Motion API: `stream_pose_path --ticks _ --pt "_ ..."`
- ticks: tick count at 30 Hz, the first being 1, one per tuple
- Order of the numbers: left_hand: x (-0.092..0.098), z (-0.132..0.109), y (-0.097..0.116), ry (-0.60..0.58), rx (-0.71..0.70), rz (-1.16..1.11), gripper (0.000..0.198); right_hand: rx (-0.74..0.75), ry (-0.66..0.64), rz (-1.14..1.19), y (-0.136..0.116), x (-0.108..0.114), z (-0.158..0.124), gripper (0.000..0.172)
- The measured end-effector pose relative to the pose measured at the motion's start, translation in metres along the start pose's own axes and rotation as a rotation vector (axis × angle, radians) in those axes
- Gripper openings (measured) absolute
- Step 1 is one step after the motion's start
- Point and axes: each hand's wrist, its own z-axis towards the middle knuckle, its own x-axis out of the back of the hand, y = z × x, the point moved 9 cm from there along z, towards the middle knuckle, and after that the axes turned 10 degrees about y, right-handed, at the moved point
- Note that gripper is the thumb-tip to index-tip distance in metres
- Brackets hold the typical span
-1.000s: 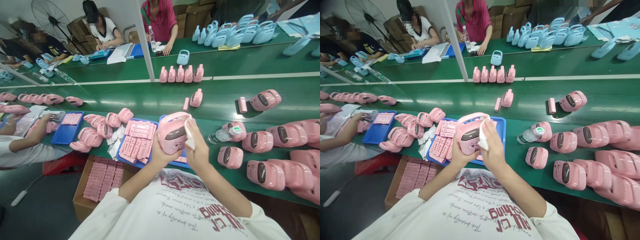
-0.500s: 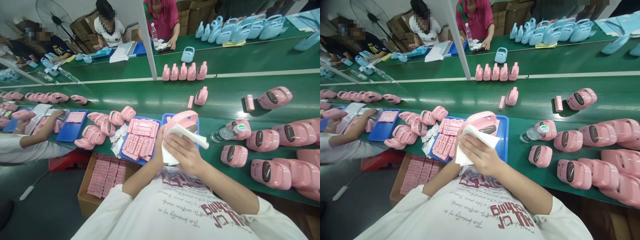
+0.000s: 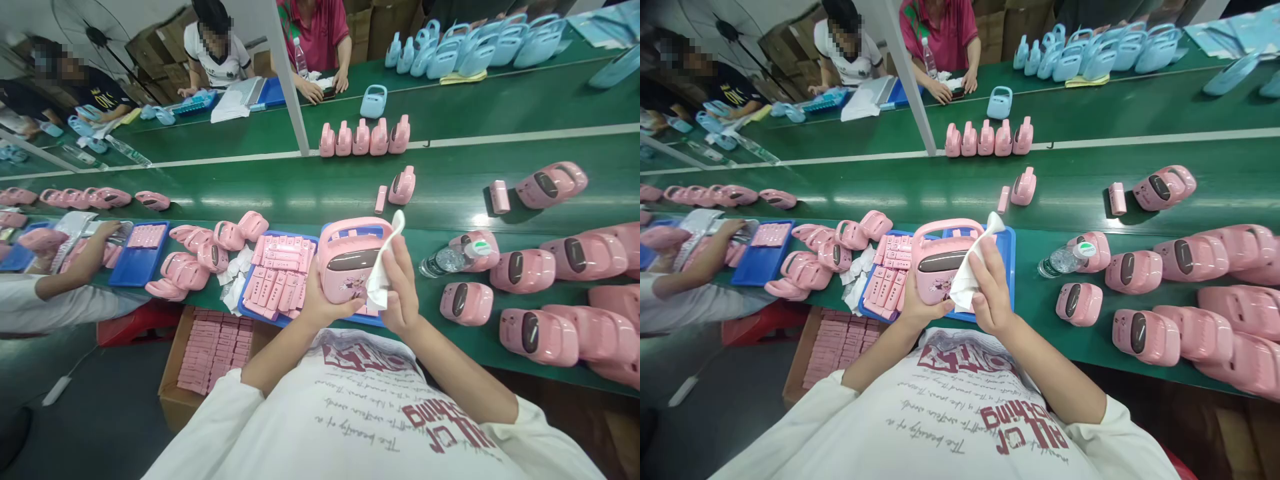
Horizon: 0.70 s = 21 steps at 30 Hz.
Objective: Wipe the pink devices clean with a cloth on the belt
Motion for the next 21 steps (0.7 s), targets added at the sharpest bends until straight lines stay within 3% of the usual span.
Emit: stream_pose_path --ticks 3,6,9,11,15,19,21 --pt "-0.001 0.002 0.004 -0.052 0.008 -0.040 0.087 -0.365 0.057 0.113 0.026 0.001 -0.011 0.061" --pt "-0.010 0.003 0.009 -0.181 0.063 -0.074 0.089 -0.712 0.028 0.291 0.046 -0.003 -0.018 0.065" --pt "-0.019 -0.001 0.011 -0.300 0.160 -0.109 0.086 -0.930 -0.053 0.437 0.052 -0.006 -0.009 0.063" --pt "-0.021 -0.004 0.011 -0.320 0.196 -0.109 0.085 -1.005 -0.109 0.493 0.050 -0.007 0.001 0.060" --pt "-0.015 -0.006 0.015 -0.251 0.159 -0.069 0.084 -0.949 -0.116 0.365 0.045 0.001 0.020 0.045" --pt "-0.004 -0.003 0.025 -0.098 0.024 0.019 0.082 -0.600 0.039 0.010 0.025 0.021 0.030 0.040" --pt "0.000 -0.003 0.028 -0.044 -0.014 0.051 0.082 -0.358 0.033 -0.058 0.002 0.018 0.032 0.041"
